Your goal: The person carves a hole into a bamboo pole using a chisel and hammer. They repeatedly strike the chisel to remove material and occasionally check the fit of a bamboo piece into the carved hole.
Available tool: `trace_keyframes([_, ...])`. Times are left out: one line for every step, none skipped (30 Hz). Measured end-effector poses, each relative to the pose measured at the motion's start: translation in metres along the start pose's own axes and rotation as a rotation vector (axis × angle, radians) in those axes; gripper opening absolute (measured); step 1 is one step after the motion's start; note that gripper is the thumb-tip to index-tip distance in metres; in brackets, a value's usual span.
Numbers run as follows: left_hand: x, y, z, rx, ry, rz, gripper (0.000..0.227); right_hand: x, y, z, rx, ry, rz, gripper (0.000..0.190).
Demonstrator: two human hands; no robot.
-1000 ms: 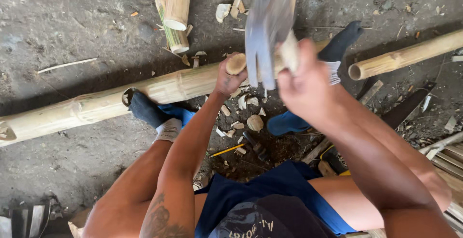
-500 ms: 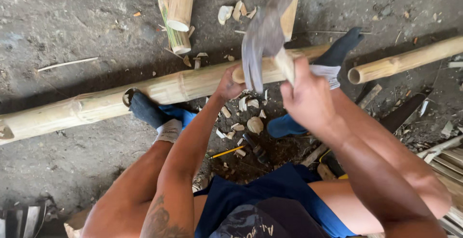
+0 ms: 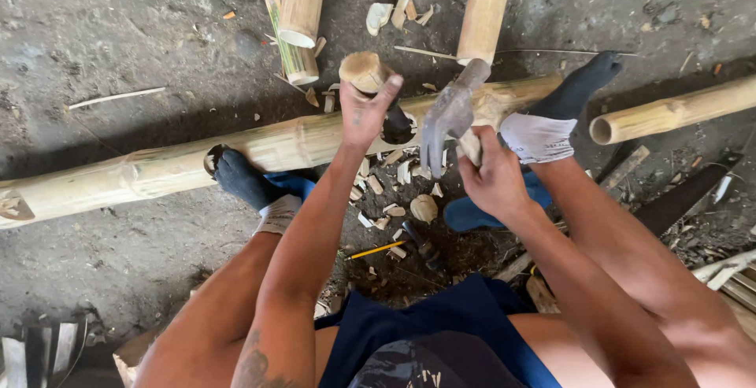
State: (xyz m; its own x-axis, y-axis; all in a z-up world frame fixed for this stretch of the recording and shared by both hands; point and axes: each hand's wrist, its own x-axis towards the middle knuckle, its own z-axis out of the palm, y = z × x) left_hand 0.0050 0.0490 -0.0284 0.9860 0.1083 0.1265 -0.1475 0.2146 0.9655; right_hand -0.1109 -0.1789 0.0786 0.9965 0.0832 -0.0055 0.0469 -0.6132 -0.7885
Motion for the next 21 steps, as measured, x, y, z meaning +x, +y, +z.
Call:
trace_keyframes([0.002,0.006,0.001,0.071,-0.036,-0.009,0.025,0.004,-0.003,-0.003,-0.020,-0.007,0.028,0.034])
trace_keyframes([0.001,0.011,0.002,0.142,-0.073,-0.019,0.020,0.008,-0.006,-0.006,-0.040,-0.015,0.056,0.032])
trace_keyframes([0.000,0.015,0.002,0.141,-0.042,-0.038,0.019,0.014,-0.009,-0.008,-0.059,-0.025,0.080,0.030])
trace_keyframes([-0.003,0.017,0.003,0.141,-0.011,-0.057,0.018,0.020,-0.013,-0.010,-0.046,-0.024,0.066,0.030])
trace_keyframes([-0.005,0.019,0.004,0.141,0.016,-0.071,0.017,0.028,-0.017,-0.012,-0.033,-0.018,0.051,0.029])
trace_keyframes([-0.008,0.019,0.003,0.145,0.046,-0.088,0.015,0.034,-0.022,-0.015,-0.019,-0.012,0.035,0.029])
trace_keyframes([-0.011,0.018,0.003,0.149,0.077,-0.106,0.014,0.041,-0.026,-0.017,-0.012,0.002,-0.002,0.027])
trace_keyframes([-0.013,0.016,0.001,0.152,0.108,-0.123,0.015,0.046,-0.031,-0.020,-0.005,0.016,-0.038,0.026])
trace_keyframes([-0.017,0.013,-0.001,0.142,0.108,-0.139,0.015,0.048,-0.035,-0.024,0.002,0.028,-0.067,0.025])
trace_keyframes([-0.021,0.010,-0.003,0.133,0.108,-0.154,0.015,0.050,-0.038,-0.027,-0.006,0.023,-0.079,0.025])
trace_keyframes([-0.024,0.006,-0.004,0.120,0.108,-0.169,0.015,0.050,-0.041,-0.031,-0.018,0.018,-0.091,0.026])
trace_keyframes([-0.029,0.002,-0.005,0.134,0.096,-0.143,0.016,0.051,-0.044,-0.034,-0.029,0.013,-0.103,0.026])
trace_keyframes([-0.029,0.000,-0.004,0.150,0.084,-0.107,0.020,0.054,-0.048,-0.036,-0.031,0.004,-0.144,0.026])
trace_keyframes([-0.030,-0.002,-0.003,0.165,0.071,-0.072,0.026,0.058,-0.052,-0.036,-0.033,-0.005,-0.185,0.027])
trace_keyframes([-0.031,-0.003,-0.003,0.130,0.036,-0.020,0.029,0.062,-0.056,-0.035,-0.034,-0.014,-0.230,0.027])
trace_keyframes([-0.032,-0.004,-0.001,0.096,0.001,0.032,0.032,0.066,-0.061,-0.033,-0.117,-0.081,-0.220,0.027])
trace_keyframes([-0.034,-0.004,0.001,0.061,-0.039,0.083,0.036,0.070,-0.066,-0.028,-0.200,-0.144,-0.208,0.027])
trace_keyframes([-0.038,-0.003,0.002,0.098,-0.048,0.029,0.040,0.073,-0.072,-0.024,-0.283,-0.206,-0.195,0.027])
trace_keyframes([-0.042,-0.002,0.006,0.132,-0.058,-0.020,0.044,0.077,-0.079,-0.024,-0.378,-0.300,-0.196,0.029])
trace_keyframes([-0.044,0.000,0.010,0.166,-0.067,-0.069,0.048,0.080,-0.086,-0.025,-0.473,-0.393,-0.195,0.032])
trace_keyframes([-0.047,0.001,0.012,0.233,-0.066,-0.068,0.043,0.081,-0.093,-0.026,-0.568,-0.487,-0.191,0.036])
